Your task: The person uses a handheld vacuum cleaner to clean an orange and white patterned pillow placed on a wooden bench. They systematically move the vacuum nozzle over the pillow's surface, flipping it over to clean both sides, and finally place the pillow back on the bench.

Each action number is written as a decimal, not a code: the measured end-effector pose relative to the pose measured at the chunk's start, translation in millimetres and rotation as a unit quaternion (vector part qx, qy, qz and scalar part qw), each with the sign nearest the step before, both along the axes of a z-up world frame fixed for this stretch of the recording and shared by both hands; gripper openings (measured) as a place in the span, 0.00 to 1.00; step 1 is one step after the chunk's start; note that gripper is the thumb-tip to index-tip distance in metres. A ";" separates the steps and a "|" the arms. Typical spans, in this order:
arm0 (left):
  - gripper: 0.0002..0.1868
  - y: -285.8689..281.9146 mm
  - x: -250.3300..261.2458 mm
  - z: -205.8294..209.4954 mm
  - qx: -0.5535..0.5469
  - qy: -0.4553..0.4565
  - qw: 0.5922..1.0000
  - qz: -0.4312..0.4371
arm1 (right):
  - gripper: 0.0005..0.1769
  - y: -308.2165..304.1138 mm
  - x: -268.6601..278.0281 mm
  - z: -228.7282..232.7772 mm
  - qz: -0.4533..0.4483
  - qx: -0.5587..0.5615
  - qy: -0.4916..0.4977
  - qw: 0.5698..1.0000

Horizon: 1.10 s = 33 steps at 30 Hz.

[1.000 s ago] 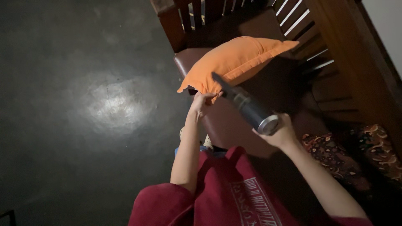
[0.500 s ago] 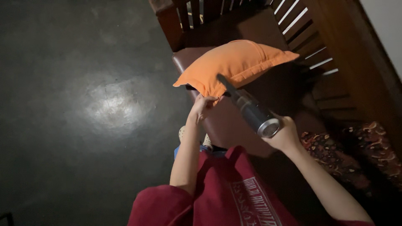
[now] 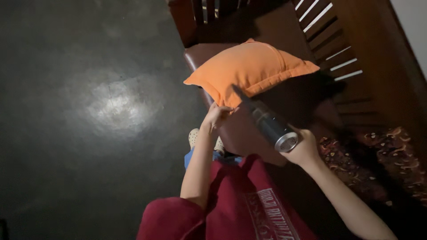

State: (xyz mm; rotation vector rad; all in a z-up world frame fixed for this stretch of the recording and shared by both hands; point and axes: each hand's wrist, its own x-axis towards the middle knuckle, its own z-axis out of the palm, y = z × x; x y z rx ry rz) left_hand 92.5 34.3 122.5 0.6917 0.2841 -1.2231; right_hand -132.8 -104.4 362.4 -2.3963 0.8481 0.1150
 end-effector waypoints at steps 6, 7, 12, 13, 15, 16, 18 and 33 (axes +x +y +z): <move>0.27 9.1 -16.4 -36.1 -0.096 -0.076 0.993 0.004 | 0.36 25.2 7.4 8.1 0.110 -0.029 -0.097 0.989; 0.29 12.5 -19.4 -37.7 -0.084 -0.063 0.994 -0.003 | 0.34 27.4 9.1 7.4 0.071 -0.048 -0.042 0.995; 0.36 26.6 -22.8 -25.9 0.008 -0.046 0.996 -0.073 | 0.24 38.9 10.5 1.6 0.003 -0.042 0.052 0.998; 0.36 34.0 -26.8 -26.4 0.011 -0.072 0.994 -0.086 | 0.26 47.9 6.7 -2.1 0.024 -0.031 0.039 0.998; 0.38 43.2 -34.2 -29.4 0.016 -0.088 0.990 -0.109 | 0.31 66.2 4.7 -14.3 0.067 -0.007 0.016 0.998; 0.40 46.6 -37.6 -31.6 0.019 -0.077 0.990 -0.119 | 0.29 68.9 7.3 -20.9 0.040 -0.020 0.050 0.998; 0.43 59.8 -42.9 -41.2 0.038 -0.099 0.983 -0.153 | 0.26 83.6 11.1 -36.7 -0.016 -0.044 0.114 0.992; 0.46 104.9 -41.6 -152.1 0.124 -0.322 0.913 -0.217 | 0.39 133.3 48.0 -85.1 0.133 -0.120 0.150 0.972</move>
